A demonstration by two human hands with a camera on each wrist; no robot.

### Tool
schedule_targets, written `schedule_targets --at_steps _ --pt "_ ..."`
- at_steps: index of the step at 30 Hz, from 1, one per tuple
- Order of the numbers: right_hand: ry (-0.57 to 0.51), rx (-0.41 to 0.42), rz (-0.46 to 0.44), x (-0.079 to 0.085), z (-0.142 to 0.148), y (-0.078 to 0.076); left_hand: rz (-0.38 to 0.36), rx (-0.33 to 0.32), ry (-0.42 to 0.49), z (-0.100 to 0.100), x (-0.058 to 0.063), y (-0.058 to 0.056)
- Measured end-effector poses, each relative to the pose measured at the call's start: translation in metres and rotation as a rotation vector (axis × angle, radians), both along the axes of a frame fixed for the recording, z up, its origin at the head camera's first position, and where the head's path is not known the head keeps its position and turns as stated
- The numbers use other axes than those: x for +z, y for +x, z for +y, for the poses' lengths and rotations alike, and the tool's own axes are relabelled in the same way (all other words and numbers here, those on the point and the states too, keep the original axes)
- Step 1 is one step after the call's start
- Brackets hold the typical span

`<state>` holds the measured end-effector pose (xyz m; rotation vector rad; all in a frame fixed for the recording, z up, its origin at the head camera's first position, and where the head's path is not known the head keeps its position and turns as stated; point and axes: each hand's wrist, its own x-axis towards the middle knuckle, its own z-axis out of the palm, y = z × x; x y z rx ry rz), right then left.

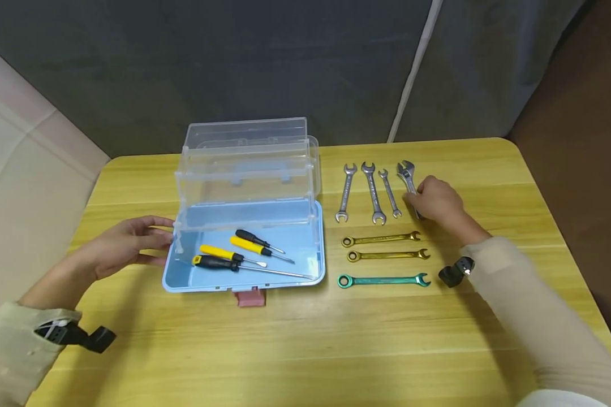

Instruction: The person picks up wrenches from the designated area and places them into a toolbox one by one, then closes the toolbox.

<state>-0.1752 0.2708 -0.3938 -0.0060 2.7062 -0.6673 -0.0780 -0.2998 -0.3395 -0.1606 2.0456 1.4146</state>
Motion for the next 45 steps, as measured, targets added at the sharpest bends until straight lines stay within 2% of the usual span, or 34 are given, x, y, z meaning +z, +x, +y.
schedule_targets --at_steps 10,16,22,29,34,37,41,45 --pt "0.069 -0.012 -0.03 0.0 -0.004 -0.002 -0.058 -0.008 -0.029 0.005 -0.002 0.0" --pt "0.129 -0.018 -0.103 0.004 -0.008 -0.006 -0.057 -0.006 -0.049 0.008 -0.001 0.002" --pt "0.127 -0.022 -0.081 0.006 -0.006 -0.006 -0.046 -0.01 -0.056 0.01 -0.001 0.005" --pt "0.014 -0.052 -0.006 0.001 0.002 -0.001 -0.03 -0.015 -0.062 0.009 -0.002 0.008" --pt "-0.148 -0.097 0.051 -0.006 0.006 0.007 -0.023 -0.012 -0.056 0.009 -0.002 0.009" --pt "-0.233 -0.131 0.118 -0.009 0.006 0.011 -0.015 -0.012 -0.055 0.008 -0.002 0.01" --pt "-0.28 -0.169 0.242 -0.016 0.005 0.014 -0.009 -0.007 -0.05 0.008 -0.003 0.01" --pt "-0.319 -0.229 0.283 -0.023 0.003 0.015 -0.01 -0.005 -0.047 0.009 -0.003 0.011"
